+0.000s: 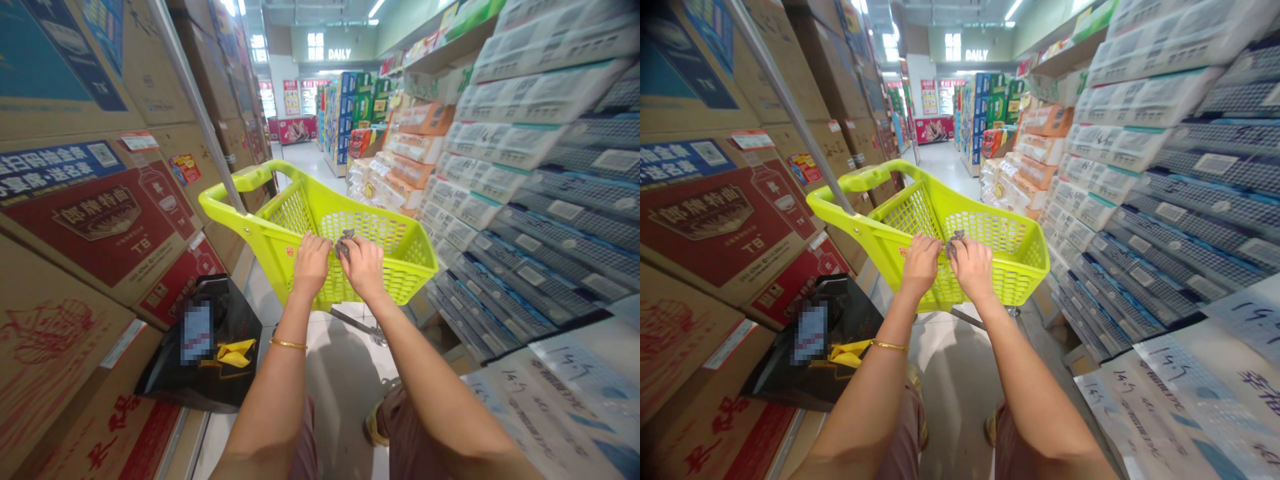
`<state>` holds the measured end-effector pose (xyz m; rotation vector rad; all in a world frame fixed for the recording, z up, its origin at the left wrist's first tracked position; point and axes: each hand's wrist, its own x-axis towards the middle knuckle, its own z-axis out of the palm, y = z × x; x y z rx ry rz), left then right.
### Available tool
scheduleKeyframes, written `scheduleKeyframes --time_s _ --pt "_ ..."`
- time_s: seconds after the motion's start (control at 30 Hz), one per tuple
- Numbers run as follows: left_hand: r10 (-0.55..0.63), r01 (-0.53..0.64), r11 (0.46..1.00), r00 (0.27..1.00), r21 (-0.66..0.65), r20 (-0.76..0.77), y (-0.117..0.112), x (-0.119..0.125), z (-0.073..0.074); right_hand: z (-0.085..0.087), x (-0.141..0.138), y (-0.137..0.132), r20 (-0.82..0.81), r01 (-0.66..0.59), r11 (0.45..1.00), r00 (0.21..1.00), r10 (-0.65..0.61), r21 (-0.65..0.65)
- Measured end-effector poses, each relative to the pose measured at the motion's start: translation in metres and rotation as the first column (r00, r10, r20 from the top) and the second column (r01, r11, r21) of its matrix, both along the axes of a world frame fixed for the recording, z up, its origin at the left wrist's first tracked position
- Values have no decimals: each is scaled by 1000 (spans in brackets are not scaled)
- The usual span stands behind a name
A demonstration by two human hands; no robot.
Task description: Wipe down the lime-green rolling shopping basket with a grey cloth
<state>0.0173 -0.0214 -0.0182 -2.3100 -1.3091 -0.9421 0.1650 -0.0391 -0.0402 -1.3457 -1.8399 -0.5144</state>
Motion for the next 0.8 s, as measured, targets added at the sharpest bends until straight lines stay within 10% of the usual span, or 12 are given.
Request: scheduleKeyframes --time_s 0.27,0.8 --pt "11 -11 1000 1000 15 18 3 3 0 -6 47 -12 -65 122 992 991 -119 38" --pt "40 -40 999 999 21 4 -3 11 3 3 -25 0 -193 79 997 978 -74 20"
